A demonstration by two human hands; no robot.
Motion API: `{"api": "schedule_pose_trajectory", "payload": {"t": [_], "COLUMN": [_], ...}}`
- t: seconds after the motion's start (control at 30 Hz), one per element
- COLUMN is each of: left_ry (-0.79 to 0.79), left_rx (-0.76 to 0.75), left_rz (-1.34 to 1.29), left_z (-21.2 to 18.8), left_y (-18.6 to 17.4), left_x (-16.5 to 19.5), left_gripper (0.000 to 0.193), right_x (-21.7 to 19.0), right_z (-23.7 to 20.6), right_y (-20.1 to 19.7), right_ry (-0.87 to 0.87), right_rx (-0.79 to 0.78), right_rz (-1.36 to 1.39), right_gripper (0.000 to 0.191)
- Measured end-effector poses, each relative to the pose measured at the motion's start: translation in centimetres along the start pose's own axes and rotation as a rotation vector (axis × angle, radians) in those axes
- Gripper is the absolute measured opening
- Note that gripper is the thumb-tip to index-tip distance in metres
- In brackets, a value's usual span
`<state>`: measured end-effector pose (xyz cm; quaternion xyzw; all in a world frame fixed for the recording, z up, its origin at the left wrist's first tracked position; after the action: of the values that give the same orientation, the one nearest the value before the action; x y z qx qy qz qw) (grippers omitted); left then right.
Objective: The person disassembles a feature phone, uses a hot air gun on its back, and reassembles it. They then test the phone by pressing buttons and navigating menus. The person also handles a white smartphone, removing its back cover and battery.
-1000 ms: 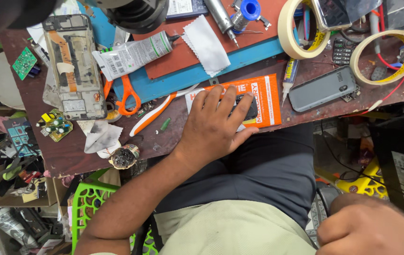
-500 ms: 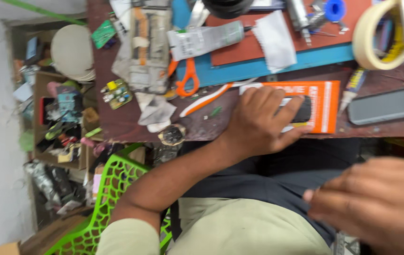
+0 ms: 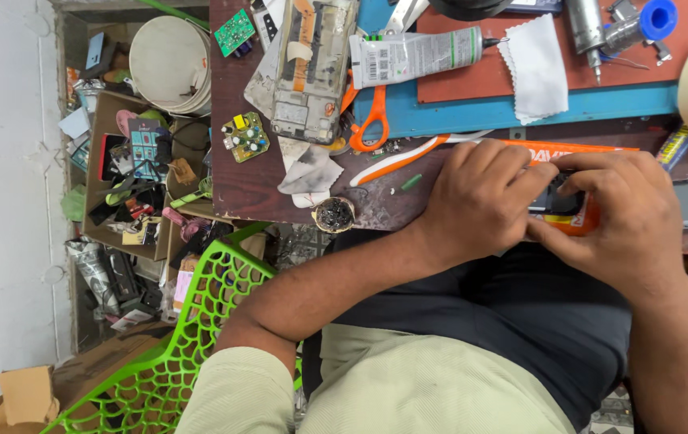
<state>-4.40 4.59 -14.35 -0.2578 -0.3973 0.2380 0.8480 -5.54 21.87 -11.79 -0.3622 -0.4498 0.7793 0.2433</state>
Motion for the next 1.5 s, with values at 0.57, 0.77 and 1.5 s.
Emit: {"api": "schedule_pose_trajectory", "payload": {"t": [0.57, 0.77, 1.5], "left_ry": [0.029, 0.027, 0.099], "left_rx": [-0.173, -0.181, -0.217], "left_rz": [0.115, 0.124, 0.024], "left_z": [1.6, 1.7, 2.2], "left_y": [0.3, 0.9, 0.5], "left_x": [0.5, 0.9, 1.1], "left_gripper": [0.043, 0.033, 0.053], "right_x": [1.3, 1.7, 1.1], "right_z": [0.2, -0.1, -0.5], "right_y": [0.3, -0.5, -0.1], "right_ry": [-0.066, -0.061, 0.013], "right_rx": [0.121, 0.094, 0.193], "right_rz": [0.124, 0.154, 0.078], "right_gripper": [0.038, 0.037, 0.034]}}
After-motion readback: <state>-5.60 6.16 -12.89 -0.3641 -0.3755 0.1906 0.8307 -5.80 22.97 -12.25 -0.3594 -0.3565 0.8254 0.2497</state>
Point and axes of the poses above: each hand's wrist, its own z-axis towards the middle knuckle, its own y-axis out of the palm, x = y × z, the point moved 3 cm from there along z, towards the middle knuckle, and after that the axes turned 3 degrees about -z, right-handed, at the moved point
